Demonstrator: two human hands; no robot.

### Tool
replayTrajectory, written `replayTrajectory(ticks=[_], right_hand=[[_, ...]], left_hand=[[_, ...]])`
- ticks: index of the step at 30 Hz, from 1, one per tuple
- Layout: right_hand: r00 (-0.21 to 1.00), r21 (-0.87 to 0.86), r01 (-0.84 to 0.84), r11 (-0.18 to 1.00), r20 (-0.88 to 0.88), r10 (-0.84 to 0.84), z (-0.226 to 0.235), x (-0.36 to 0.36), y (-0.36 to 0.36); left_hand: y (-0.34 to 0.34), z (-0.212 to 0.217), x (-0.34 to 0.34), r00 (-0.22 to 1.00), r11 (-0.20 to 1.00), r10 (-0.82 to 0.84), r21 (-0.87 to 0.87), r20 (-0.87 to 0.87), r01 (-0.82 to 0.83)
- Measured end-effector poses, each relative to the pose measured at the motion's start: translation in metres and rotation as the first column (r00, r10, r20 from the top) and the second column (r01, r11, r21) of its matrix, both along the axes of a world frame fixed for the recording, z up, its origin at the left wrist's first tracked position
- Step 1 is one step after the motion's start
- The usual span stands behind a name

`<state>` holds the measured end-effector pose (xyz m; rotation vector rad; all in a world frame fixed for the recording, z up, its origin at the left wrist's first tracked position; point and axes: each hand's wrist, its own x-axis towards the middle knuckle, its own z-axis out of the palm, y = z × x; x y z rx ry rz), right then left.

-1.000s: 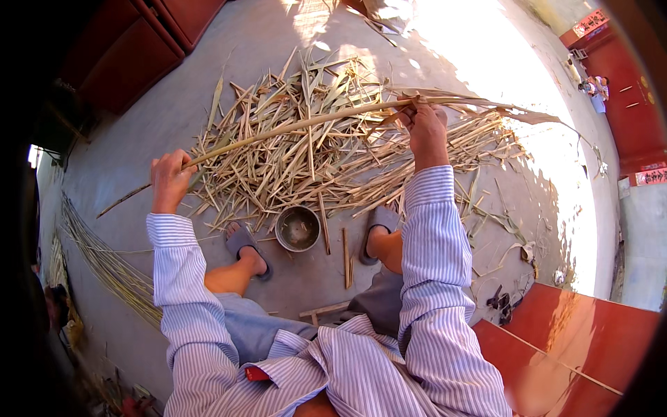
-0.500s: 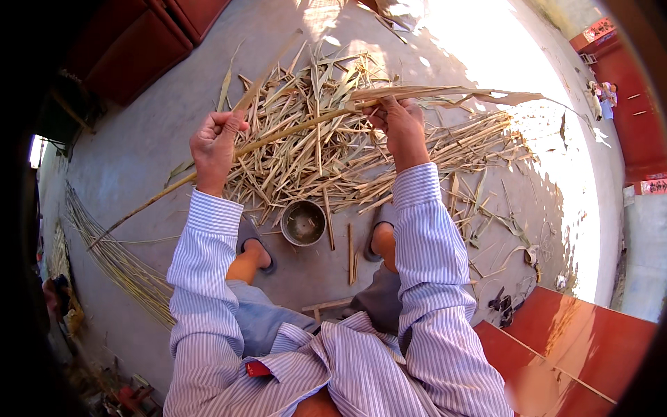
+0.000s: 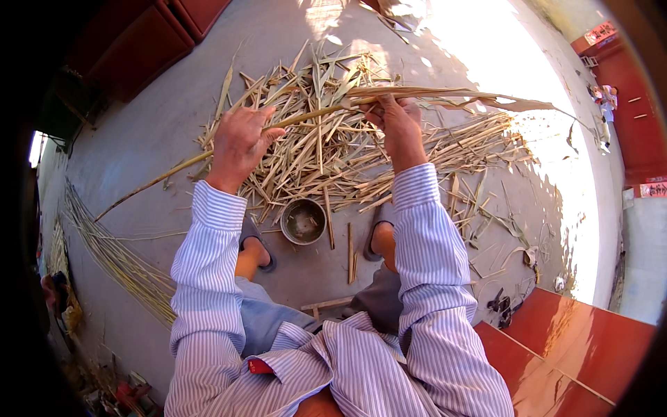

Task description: The person sits on the ground and repeatedly picks up dried plant stalks, strips off the outer layers by hand, and discards the debris. The person handles the stalks one at a time, separating usable pieces from waste.

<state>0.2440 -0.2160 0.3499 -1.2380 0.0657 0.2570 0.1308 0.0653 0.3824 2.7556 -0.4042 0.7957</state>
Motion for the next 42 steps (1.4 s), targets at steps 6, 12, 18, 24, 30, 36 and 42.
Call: replayTrajectory(ticks=[6,12,18,24,30,36,42], right_hand=[[0.979,0.005,0.190,0.982,-0.072,-0.189,-0.001,0.008,-0.014],[0.836,0.130,0.545,0.828,-0.152,-0.527,-0.024,0.049,-0.126],[0.633,0.240,0.763,0.600,-0.093,-0.769,-0.045,0.060,-0.203],[0.880,0.269,0.475,0.838,-0.112,-0.462,-0.015,0.028,-0.173],[0.993,0.048,0.054,0.997,-0.105,-0.049,0.010,-0.009,-0.087],[0.998,0.097,-0.053,0.994,0.035,0.050,0.030,-0.029,-0.029],[0.993,0.085,-0.105,0.991,0.065,0.099,0.039,-0.030,-0.019]], left_hand=[[0.030,-0.013,-0.011,0.970,0.994,0.082,0.082,-0.227,-0.065],[0.166,-0.048,-0.067,0.789,0.876,0.482,0.224,-0.380,-0.427],[0.178,-0.048,-0.089,0.758,0.840,0.542,0.198,-0.363,-0.506],[0.183,-0.053,-0.096,0.788,0.863,0.505,0.201,-0.351,-0.463],[0.105,-0.016,-0.051,0.895,0.946,0.323,0.142,-0.308,-0.292],[0.008,-0.007,-0.016,0.933,0.922,-0.109,-0.385,-0.342,-0.033],[0.002,-0.027,-0.007,0.875,0.636,-0.237,-0.748,-0.423,-0.189]])
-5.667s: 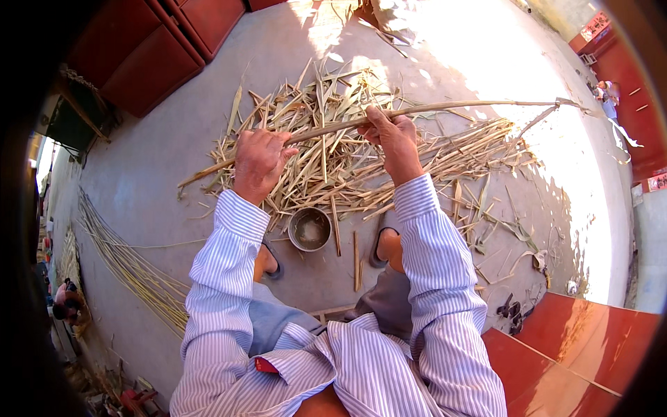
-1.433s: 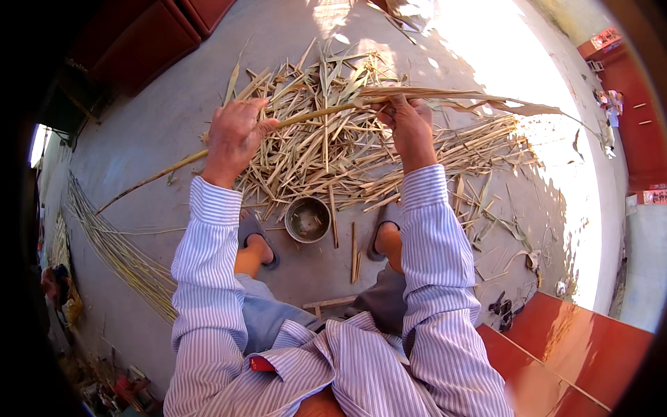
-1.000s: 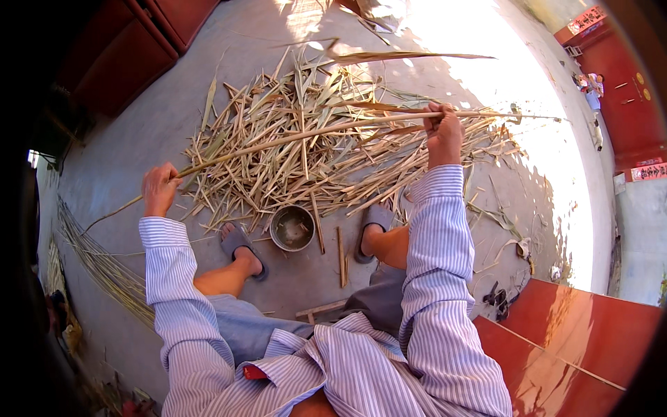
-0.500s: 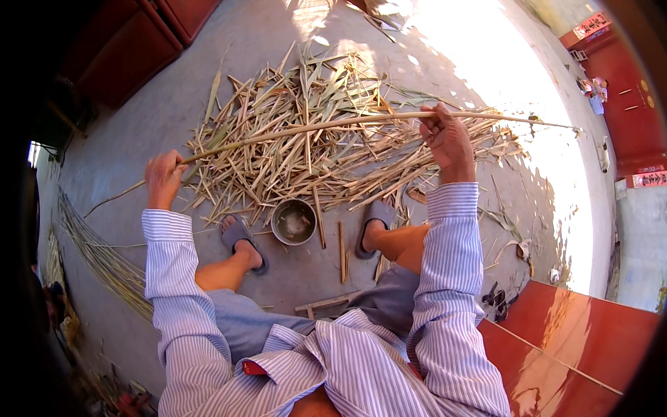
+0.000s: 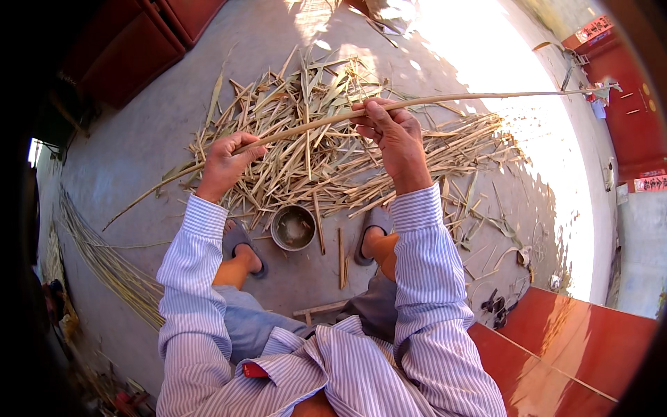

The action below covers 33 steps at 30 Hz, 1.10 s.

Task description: The person sits on the ground and repeatedly picks up dried plant stalks, strips off the outer layers by hand, and discards the debris. The person handles the stalks one at a time, separating usable pieces from waste.

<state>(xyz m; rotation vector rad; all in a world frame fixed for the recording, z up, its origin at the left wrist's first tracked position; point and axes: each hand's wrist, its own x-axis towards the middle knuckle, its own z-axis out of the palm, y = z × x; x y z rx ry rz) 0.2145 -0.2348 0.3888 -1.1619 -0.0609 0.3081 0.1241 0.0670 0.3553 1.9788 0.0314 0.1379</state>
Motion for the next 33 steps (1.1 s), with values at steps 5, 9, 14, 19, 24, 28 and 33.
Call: replayTrajectory(ticks=[5,9,14,19,24,28,33], right_hand=[[0.998,0.019,-0.054,0.998,0.027,0.053,-0.003,0.003,-0.005],[0.992,-0.003,-0.106,0.994,0.067,0.106,0.000,0.004,-0.009],[0.999,-0.030,-0.032,0.999,-0.009,0.032,0.001,0.001,-0.010],[0.987,-0.050,0.126,0.991,-0.098,-0.130,-0.018,0.011,-0.025],[0.984,-0.068,0.158,0.985,-0.077,-0.163,-0.015,0.010,-0.017],[0.985,-0.046,0.163,0.986,-0.055,-0.165,-0.019,0.005,0.000],[0.993,0.075,0.102,0.992,-0.061,-0.098,-0.015,-0.001,0.020]], left_hand=[[-0.001,-0.006,0.001,0.993,0.983,0.011,-0.179,-0.121,-0.033],[-0.001,-0.005,0.002,0.988,0.967,0.022,-0.246,-0.156,-0.060],[-0.004,-0.005,0.000,0.986,0.979,0.069,0.178,0.151,-0.096],[0.017,0.012,0.011,0.892,0.900,0.374,-0.333,0.255,-0.282],[0.054,0.033,0.009,0.793,0.372,0.182,0.706,0.581,-0.602],[-0.011,0.039,0.015,0.817,0.593,-0.126,0.703,0.563,-0.393],[-0.030,0.019,0.021,0.901,0.576,-0.263,0.806,0.344,-0.139]])
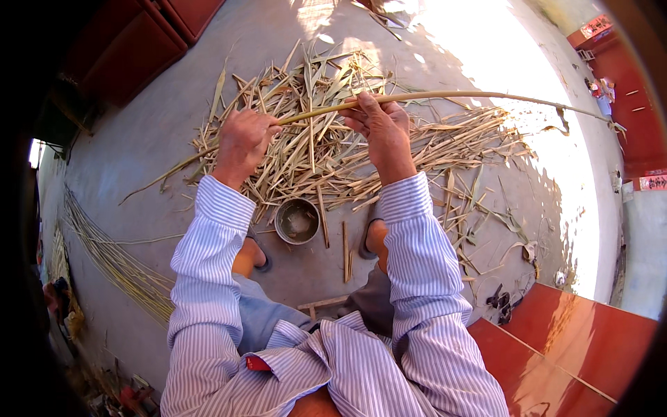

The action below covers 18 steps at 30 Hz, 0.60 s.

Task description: The person sits on the ground and repeatedly picks up dried plant stalks, strips off the outer layers by hand, and discards the debris. The person handles the stalks one at a time, separating usable pieces from waste.

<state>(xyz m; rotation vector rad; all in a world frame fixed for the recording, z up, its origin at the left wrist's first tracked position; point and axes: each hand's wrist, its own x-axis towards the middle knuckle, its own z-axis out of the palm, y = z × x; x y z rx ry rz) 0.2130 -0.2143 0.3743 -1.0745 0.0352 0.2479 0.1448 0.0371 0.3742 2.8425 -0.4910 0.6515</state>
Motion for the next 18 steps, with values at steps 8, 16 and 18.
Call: replayTrajectory(ticks=[8,16,18], right_hand=[[0.993,-0.063,0.110,0.992,0.056,-0.106,0.006,0.021,-0.057],[0.980,-0.113,-0.088,0.990,0.171,0.106,0.010,-0.022,0.009],[0.977,-0.085,-0.033,0.996,0.206,0.050,0.014,-0.025,0.013]], left_hand=[[0.109,-0.028,-0.009,0.916,0.925,0.375,0.113,-0.144,-0.362],[-0.045,0.006,0.023,0.981,0.923,-0.113,-0.349,0.159,0.163],[-0.054,0.001,0.026,0.983,0.896,-0.105,-0.415,0.153,0.160]])
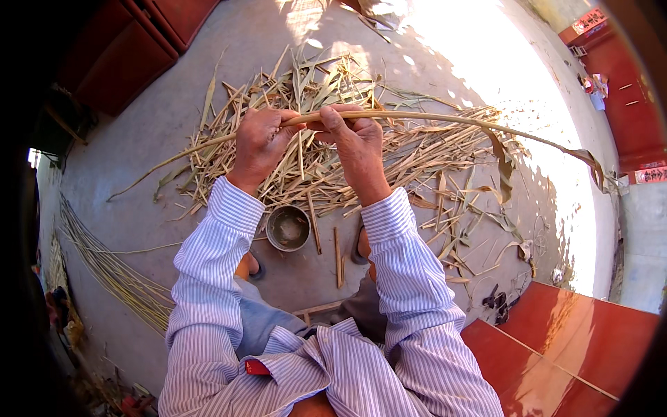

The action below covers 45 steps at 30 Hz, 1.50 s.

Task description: The person sits on the ground and repeatedly picks up dried plant stalks, strips off the outer layers by hand, and discards the debris. The person handles the stalks one at a time, separating usable pieces from waste.

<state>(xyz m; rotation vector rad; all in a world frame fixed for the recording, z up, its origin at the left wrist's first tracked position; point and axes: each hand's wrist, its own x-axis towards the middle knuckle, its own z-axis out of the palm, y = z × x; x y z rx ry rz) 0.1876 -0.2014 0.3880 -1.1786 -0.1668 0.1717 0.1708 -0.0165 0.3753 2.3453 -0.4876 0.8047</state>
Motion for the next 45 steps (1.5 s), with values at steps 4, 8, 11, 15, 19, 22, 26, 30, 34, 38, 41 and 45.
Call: replayTrajectory(ticks=[4,8,11,15,19,22,26,30,34,38,41,45], right_hand=[[0.995,0.029,0.092,0.995,0.036,-0.093,0.000,0.008,-0.011],[0.993,-0.008,0.117,0.993,0.032,-0.116,-0.002,0.009,-0.014],[0.991,0.050,0.131,0.990,-0.042,-0.129,-0.005,0.015,-0.019],[0.988,0.008,0.144,0.990,-0.049,-0.143,-0.004,0.016,-0.023],[0.978,0.023,0.203,0.979,-0.063,-0.201,-0.004,0.021,-0.031],[0.975,0.021,0.214,0.977,-0.065,-0.212,-0.002,0.019,-0.032],[0.973,0.036,0.225,0.974,-0.056,-0.222,-0.005,0.024,-0.041],[0.953,0.035,0.297,0.954,-0.074,-0.294,-0.008,0.033,-0.062],[0.966,0.001,0.240,0.971,-0.101,-0.239,-0.011,0.032,-0.066],[0.961,0.002,0.254,0.967,-0.111,-0.252,-0.013,0.034,-0.067],[0.986,-0.007,0.139,0.990,-0.096,-0.139,-0.012,0.030,-0.050],[0.992,0.061,-0.026,0.998,-0.118,0.033,-0.012,0.019,-0.011]], left_hand=[[0.002,0.003,0.005,0.999,0.991,-0.002,-0.136,0.032,0.006],[-0.001,-0.002,0.006,0.977,0.869,-0.049,-0.490,-0.206,-0.059],[0.012,0.006,0.012,0.946,0.751,-0.099,-0.647,-0.308,-0.132],[0.030,-0.008,0.013,0.983,0.995,0.079,-0.053,-0.168,-0.089],[0.061,-0.015,0.004,0.959,0.984,0.083,0.176,-0.272,-0.035],[0.058,-0.020,0.003,0.927,0.985,-0.072,-0.170,-0.368,0.009],[0.051,-0.013,0.002,0.848,0.860,-0.192,-0.501,-0.494,-0.097],[0.085,-0.001,0.006,0.945,0.518,-0.148,-0.837,-0.291,-0.177],[0.106,-0.001,0.006,0.924,0.685,0.253,-0.622,-0.285,-0.379],[0.109,0.013,-0.001,0.789,0.762,0.570,0.211,0.230,-0.612],[0.057,0.018,0.001,0.916,0.856,0.335,0.334,0.219,-0.393],[0.020,0.010,-0.001,0.996,0.926,0.086,0.369,0.012,-0.085]])
